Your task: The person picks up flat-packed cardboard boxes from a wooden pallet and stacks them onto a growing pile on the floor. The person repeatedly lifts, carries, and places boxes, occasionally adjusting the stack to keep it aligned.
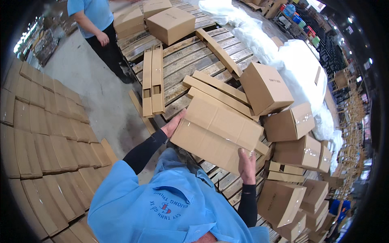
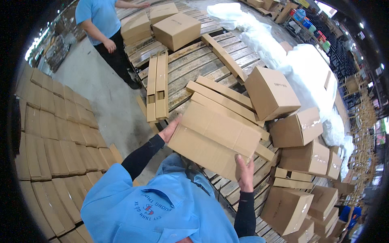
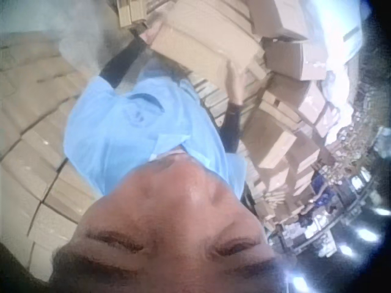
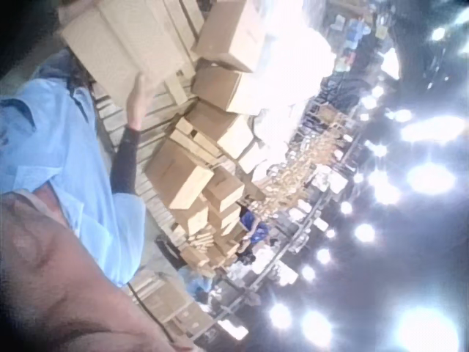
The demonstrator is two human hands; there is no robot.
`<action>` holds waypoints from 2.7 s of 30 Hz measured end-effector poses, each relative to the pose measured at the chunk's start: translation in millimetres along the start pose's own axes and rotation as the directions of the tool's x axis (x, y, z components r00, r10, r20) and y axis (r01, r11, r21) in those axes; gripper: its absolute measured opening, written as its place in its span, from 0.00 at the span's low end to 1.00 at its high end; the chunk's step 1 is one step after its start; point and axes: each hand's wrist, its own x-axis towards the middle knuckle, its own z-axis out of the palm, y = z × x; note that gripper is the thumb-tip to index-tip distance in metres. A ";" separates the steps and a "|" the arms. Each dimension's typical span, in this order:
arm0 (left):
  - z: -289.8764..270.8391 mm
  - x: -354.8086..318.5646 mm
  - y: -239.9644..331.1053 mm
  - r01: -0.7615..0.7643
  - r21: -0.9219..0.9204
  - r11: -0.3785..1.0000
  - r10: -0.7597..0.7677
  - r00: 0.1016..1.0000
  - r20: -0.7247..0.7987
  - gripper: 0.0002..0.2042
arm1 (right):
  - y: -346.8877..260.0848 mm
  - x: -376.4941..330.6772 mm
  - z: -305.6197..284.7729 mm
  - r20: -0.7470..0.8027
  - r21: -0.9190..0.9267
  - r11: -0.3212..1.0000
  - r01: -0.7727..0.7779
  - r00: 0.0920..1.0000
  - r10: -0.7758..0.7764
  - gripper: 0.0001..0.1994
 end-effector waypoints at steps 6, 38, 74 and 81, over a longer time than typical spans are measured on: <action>-21.8 32.2 134.1 -0.522 0.188 0.832 0.538 0.842 -0.044 0.32 | -136.4 80.3 121.2 0.209 -0.456 0.723 0.519 0.852 -0.480 0.27; -306.8 -231.3 -196.8 0.869 0.357 0.344 -0.112 0.415 -0.903 0.39 | 360.1 82.2 233.9 0.530 -0.787 0.600 0.144 0.656 0.537 0.36; -343.6 -222.9 -15.2 0.125 0.841 0.526 0.803 0.253 -0.539 0.20 | 389.1 71.0 444.3 0.650 -0.595 0.804 -0.006 0.586 0.485 0.52; -321.1 -152.3 136.4 0.355 0.873 0.334 0.760 0.447 -0.472 0.27 | 318.4 60.0 496.2 0.525 -0.535 0.836 0.124 0.824 0.214 0.47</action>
